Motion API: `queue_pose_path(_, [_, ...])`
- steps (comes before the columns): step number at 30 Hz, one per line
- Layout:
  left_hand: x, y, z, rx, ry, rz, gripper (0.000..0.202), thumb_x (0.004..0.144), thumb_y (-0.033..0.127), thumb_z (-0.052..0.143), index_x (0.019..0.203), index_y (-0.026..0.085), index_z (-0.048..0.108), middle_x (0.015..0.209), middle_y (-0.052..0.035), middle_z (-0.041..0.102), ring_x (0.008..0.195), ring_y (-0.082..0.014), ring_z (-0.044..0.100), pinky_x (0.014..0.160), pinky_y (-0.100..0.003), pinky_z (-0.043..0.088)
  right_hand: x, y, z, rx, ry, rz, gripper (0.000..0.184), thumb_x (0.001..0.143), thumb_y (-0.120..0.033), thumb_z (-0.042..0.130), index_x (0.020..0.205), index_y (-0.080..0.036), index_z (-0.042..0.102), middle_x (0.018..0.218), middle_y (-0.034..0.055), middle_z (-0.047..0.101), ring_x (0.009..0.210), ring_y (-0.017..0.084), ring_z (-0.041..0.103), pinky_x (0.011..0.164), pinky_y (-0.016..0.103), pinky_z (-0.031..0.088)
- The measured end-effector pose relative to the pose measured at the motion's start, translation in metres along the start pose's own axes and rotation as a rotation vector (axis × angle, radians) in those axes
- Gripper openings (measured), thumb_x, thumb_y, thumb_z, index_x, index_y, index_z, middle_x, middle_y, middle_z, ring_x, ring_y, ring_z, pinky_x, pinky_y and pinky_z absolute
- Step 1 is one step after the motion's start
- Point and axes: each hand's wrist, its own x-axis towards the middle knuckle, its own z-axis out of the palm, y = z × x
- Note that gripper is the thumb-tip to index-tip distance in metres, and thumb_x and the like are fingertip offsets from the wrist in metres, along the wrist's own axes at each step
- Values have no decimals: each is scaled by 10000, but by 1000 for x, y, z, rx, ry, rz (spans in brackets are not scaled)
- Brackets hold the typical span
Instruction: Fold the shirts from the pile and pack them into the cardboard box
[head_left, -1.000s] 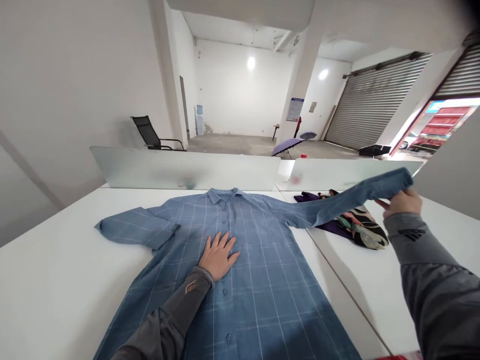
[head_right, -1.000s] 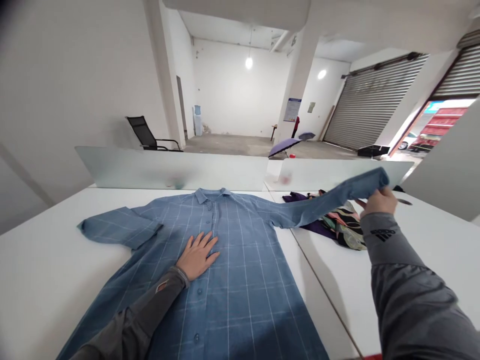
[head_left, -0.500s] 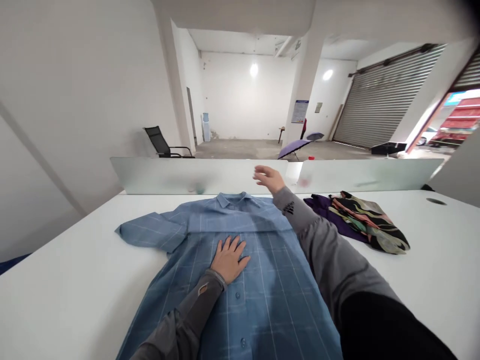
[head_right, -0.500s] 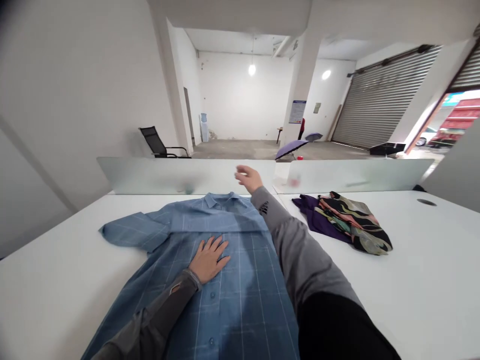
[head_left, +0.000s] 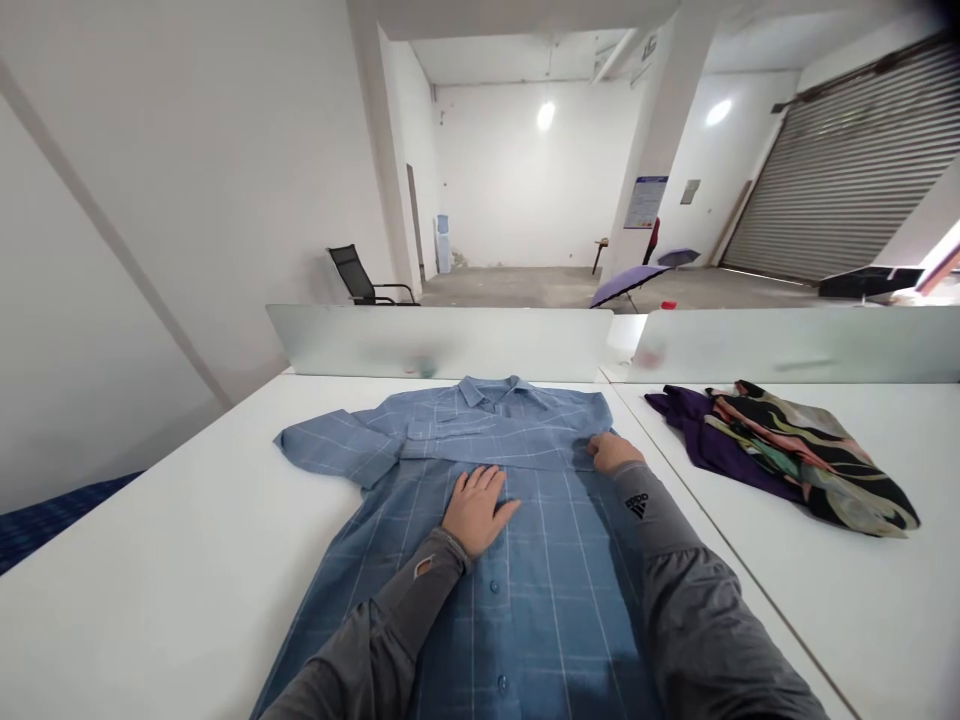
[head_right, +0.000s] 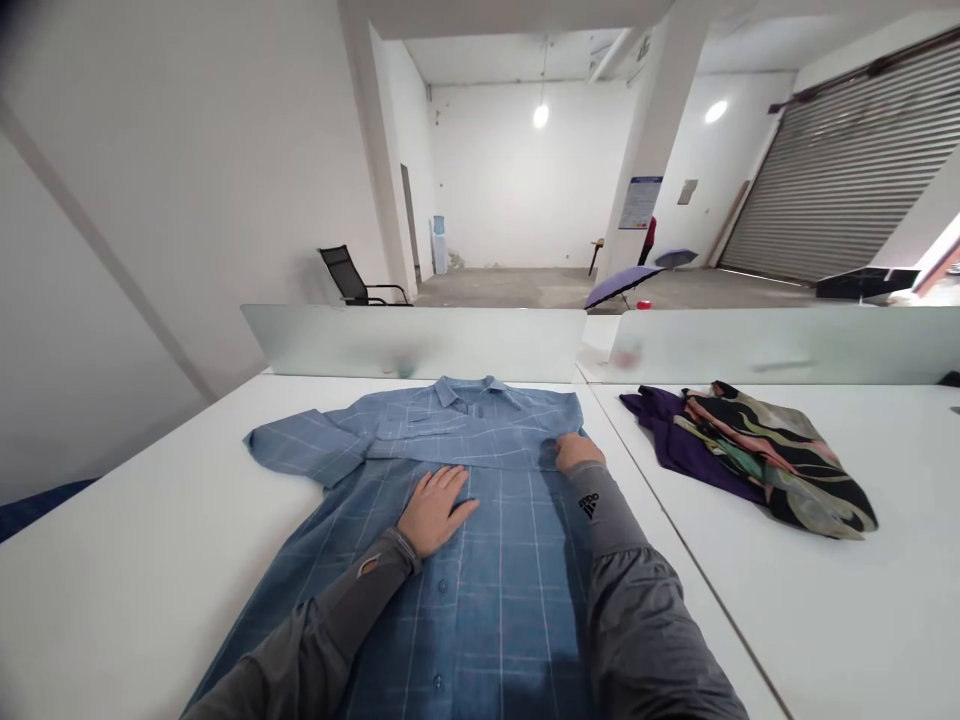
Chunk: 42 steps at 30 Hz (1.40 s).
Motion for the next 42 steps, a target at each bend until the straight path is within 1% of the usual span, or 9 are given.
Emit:
queue_pose_path(2, [1, 0, -1, 11, 79, -45, 522, 976, 476, 353, 1359, 156, 502, 1444, -125, 484, 1345, -264, 422, 1125, -459, 345, 4, 3, -3, -47, 25, 46, 199, 739, -92, 564, 820, -171, 728, 911, 124, 694, 900, 250, 655, 763, 318, 468])
queue_pose_path(5, [2, 1, -2, 99, 157, -68, 564, 955, 495, 390, 1408, 166, 457, 1543, -126, 338, 1429, -320, 269, 1136, -534, 298, 14, -2, -6, -74, 132, 30, 339, 852, -130, 451, 1082, -151, 699, 1079, 168, 670, 1018, 262, 632, 838, 326, 462])
queue_pose_path(10, [1, -1, 4, 146, -18, -54, 599, 943, 585, 334, 1452, 279, 410, 1566, -56, 308, 1434, -356, 244, 1133, -632, 217, 59, -21, -10, -83, 172, -173, 593, 834, -76, 446, 1408, -217, 485, 1451, 128, 455, 1141, 230, 580, 949, 324, 441])
queue_pose_path(13, [1, -3, 7, 133, -32, -45, 601, 946, 597, 306, 1453, 292, 407, 1562, -42, 320, 1434, -347, 253, 1143, -625, 202, 90, -21, -7, -109, 93, -226, 602, 792, -36, 511, 1365, -218, 530, 1409, 130, 502, 1056, 223, 622, 907, 339, 470])
queue_pose_path(20, [0, -5, 6, 87, -9, -24, 607, 943, 601, 312, 1446, 277, 417, 1570, -48, 300, 1449, -357, 205, 1137, -637, 202, 119, -9, -1, -140, 36, -208, 185, 846, -134, 580, 1001, -146, 681, 1087, 95, 654, 983, 198, 621, 867, 314, 474])
queue_pose_path(26, [0, -4, 4, 78, -6, -27, 600, 943, 597, 322, 1445, 282, 416, 1552, -53, 340, 1427, -363, 251, 1136, -640, 191, 112, -10, 3, -98, 239, -51, 413, 847, -112, 435, 1232, -94, 582, 1272, 216, 531, 1012, 260, 617, 849, 351, 466])
queue_pose_path(33, [0, -4, 2, 43, 22, -31, 597, 935, 601, 348, 1439, 288, 412, 1537, -62, 362, 1419, -370, 259, 1134, -652, 177, 60, -22, 21, -59, 441, -55, 503, 946, -366, 330, 1411, -195, 420, 1513, 179, 317, 1254, 342, 451, 939, 544, 424])
queue_pose_path(39, [1, -3, -5, 6, -3, -45, 611, 927, 625, 346, 1428, 283, 413, 1525, -66, 370, 1420, -361, 248, 1128, -664, 178, 21, -27, 44, -200, 120, -123, 564, 959, -521, 241, 1427, -274, 434, 1516, 90, 375, 1386, 334, 294, 1041, 669, 247])
queue_pose_path(42, [4, -3, -11, -27, 43, -73, 555, 946, 595, 336, 1347, 246, 493, 1464, -70, 449, 1378, -307, 329, 1134, -603, 242, 11, -46, 41, -246, 177, -39, 597, 957, -537, 227, 1416, -239, 466, 1517, 136, 367, 1397, 361, 266, 1024, 718, 199])
